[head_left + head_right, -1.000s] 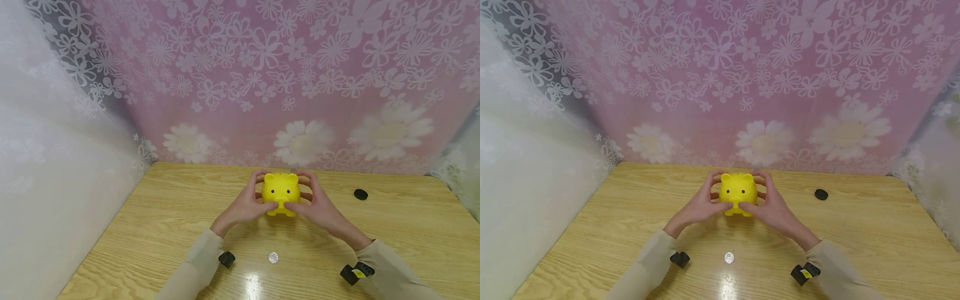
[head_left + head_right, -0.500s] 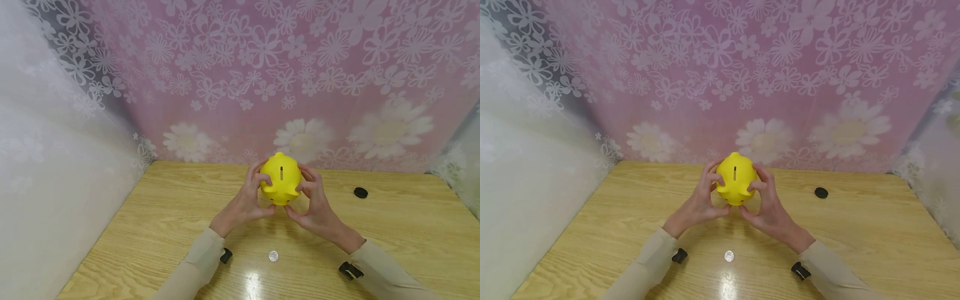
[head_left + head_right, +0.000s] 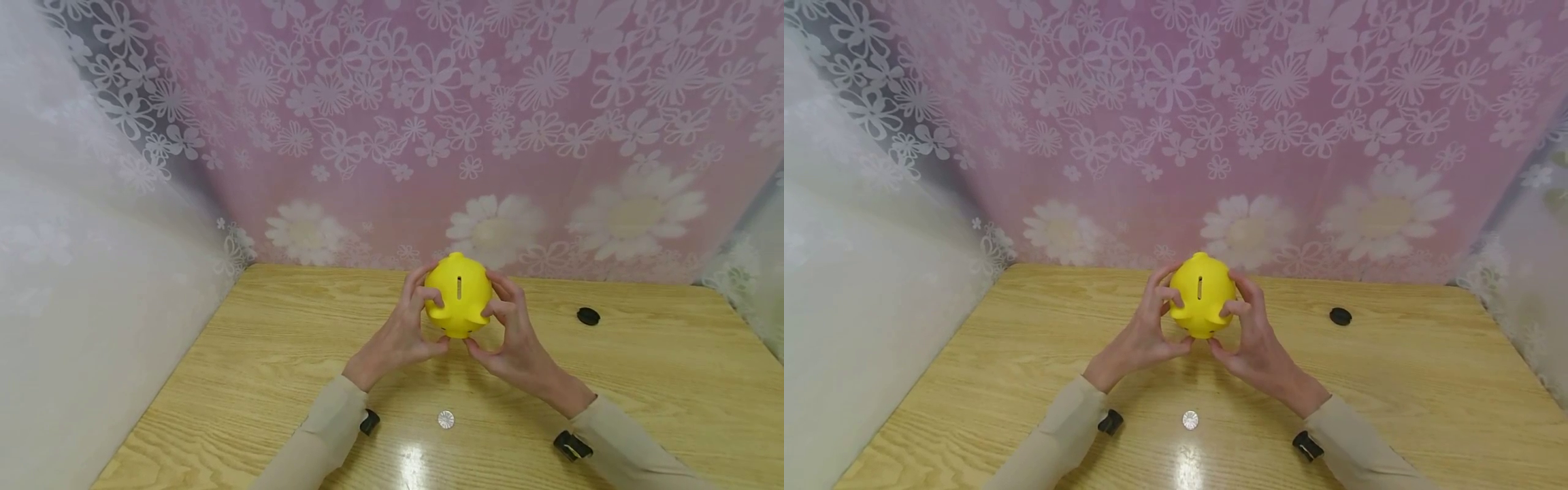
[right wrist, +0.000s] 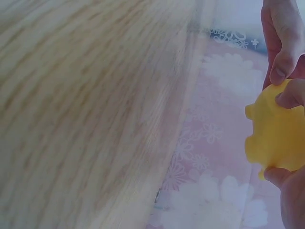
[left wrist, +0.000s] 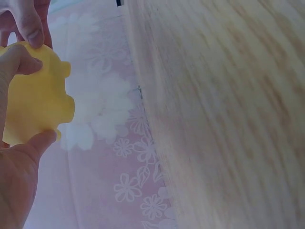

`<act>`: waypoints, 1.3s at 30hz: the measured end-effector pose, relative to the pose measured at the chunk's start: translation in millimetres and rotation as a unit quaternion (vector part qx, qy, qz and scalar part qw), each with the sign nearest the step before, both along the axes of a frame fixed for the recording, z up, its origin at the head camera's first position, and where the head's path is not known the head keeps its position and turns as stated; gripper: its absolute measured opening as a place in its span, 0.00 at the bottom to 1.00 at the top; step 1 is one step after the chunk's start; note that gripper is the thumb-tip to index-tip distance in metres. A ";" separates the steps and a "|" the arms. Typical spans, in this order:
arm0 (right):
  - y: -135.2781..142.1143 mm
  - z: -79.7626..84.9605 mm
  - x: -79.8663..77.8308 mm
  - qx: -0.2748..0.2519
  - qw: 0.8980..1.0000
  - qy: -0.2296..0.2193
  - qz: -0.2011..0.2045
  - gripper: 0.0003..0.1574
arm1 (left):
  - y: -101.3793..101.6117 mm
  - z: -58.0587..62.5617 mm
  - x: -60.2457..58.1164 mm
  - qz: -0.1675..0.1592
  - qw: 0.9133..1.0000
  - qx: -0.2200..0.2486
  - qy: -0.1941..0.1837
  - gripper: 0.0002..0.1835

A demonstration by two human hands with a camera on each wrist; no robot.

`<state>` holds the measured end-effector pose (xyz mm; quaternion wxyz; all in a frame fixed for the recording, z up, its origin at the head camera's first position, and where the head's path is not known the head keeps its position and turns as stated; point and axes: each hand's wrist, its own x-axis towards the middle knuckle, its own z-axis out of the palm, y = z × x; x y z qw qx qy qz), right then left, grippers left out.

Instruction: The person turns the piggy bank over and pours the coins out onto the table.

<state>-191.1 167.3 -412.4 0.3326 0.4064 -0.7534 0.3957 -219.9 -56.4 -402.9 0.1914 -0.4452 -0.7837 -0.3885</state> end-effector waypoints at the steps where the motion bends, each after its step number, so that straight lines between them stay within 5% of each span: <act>1: -0.2 -0.2 0.5 0.001 1.000 0.001 -0.002 0.46 | 0.0 -0.2 0.2 0.000 1.000 0.000 0.000 0.35; 17: 2.7 -4.3 1.4 0.022 0.999 -0.031 -0.013 0.42 | -1.8 -3.7 1.3 0.007 1.000 -0.008 -0.004 0.36; 22: 5.2 -3.8 3.0 0.027 0.997 -0.060 -0.027 0.46 | -5.3 -1.8 3.1 0.001 0.999 -0.009 -0.054 0.38; 25: 6.1 -1.1 5.9 0.020 0.993 -0.109 -0.039 0.50 | -7.8 -0.6 5.2 0.010 0.992 -0.006 -0.123 0.41; 28: 5.8 4.9 9.3 0.012 0.974 -0.220 -0.054 0.53 | -9.0 1.2 6.1 0.036 0.977 -0.008 -0.210 0.44; 33: 4.3 15.9 11.5 0.023 0.908 -0.408 -0.089 0.48 | -9.7 2.0 4.1 0.081 0.955 -0.048 -0.281 0.40; 36: 3.6 17.7 10.9 0.031 0.891 -0.442 -0.098 0.48 | -10.6 0.5 3.1 0.088 0.951 -0.062 -0.289 0.38; 39: 2.9 17.1 9.8 0.033 0.886 -0.451 -0.102 0.48 | -11.0 -1.1 2.1 0.089 0.950 -0.065 -0.293 0.37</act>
